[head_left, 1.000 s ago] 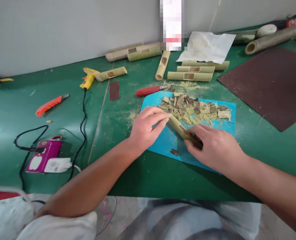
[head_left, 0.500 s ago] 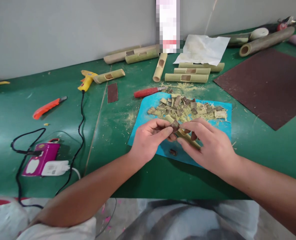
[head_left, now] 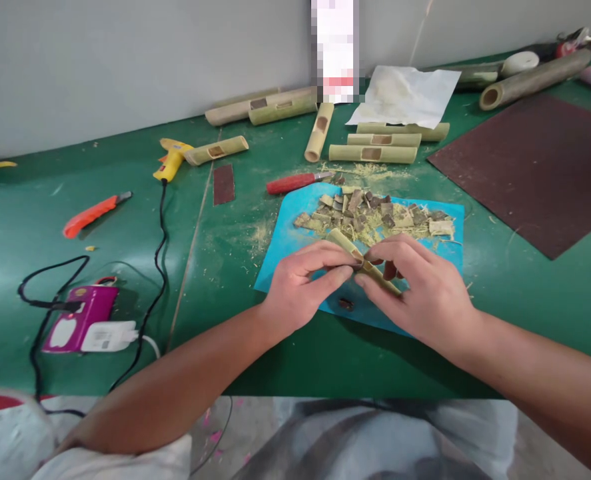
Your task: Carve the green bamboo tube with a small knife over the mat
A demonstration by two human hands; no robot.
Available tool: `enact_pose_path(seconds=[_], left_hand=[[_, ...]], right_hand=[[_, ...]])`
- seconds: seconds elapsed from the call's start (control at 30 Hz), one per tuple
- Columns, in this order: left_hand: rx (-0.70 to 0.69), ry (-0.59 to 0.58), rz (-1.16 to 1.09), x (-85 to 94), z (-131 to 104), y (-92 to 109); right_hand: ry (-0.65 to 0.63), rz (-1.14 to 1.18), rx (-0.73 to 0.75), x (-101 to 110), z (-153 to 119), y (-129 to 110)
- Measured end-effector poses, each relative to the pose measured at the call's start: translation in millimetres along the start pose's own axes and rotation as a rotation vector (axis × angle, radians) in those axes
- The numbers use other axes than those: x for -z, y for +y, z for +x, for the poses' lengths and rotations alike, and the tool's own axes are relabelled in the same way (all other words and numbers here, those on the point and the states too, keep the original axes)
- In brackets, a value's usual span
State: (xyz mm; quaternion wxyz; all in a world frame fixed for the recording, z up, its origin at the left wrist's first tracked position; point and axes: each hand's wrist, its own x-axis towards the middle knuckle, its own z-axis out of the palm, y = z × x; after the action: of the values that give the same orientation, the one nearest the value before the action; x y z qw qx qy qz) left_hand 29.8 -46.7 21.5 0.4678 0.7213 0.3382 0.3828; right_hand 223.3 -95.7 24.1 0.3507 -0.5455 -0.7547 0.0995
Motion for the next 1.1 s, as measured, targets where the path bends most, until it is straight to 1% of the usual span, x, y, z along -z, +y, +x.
enact_pose_path(seconds=[0.1, 0.2, 0.27, 0.37, 0.43, 0.53, 0.63, 0.77, 0.87, 1.1], left_hand=[[0.005, -0.014, 0.019, -0.5, -1.0, 0.9], [0.031, 0.017, 0.036, -2.7, -3.5, 1.7], [0.032, 0.051, 0.045, -4.7, -5.3, 1.4], [-0.012, 0.098, 0.047, -7.3, -7.0, -0.5], [-0.069, 0.106, 0.063, -7.5, -6.9, -1.7], [-0.153, 0.046, 0.138, -5.4, -5.2, -1.9], [-0.156, -0.012, 0.19, -3.0, -3.4, -0.9], [-0.136, 0.021, 0.179, -2.6, -2.5, 0.4], [-0.152, 0.031, 0.155, -2.3, -2.6, 1.2], [-0.216, -0.042, 0.13, -0.5, -3.4, 1.4]], right_hand=[[-0.041, 0.037, 0.007, 0.4, 0.2, 0.9], [-0.092, 0.087, 0.016, 0.8, 0.0, 1.1], [-0.102, 0.108, 0.032, 1.0, -0.2, 0.5], [-0.09, 0.123, 0.06, 1.1, -0.5, -0.6], [-0.086, 0.13, 0.069, 0.8, -0.6, -0.8], [-0.099, 0.145, 0.062, 0.2, -0.6, 0.0], [-0.113, 0.164, 0.046, -0.2, -0.3, 1.1], [-0.119, 0.144, 0.028, -0.6, -0.3, 1.9], [-0.117, 0.152, 0.049, -0.2, -0.4, 2.0], [-0.091, 0.139, 0.152, 4.3, 1.4, -1.5]])
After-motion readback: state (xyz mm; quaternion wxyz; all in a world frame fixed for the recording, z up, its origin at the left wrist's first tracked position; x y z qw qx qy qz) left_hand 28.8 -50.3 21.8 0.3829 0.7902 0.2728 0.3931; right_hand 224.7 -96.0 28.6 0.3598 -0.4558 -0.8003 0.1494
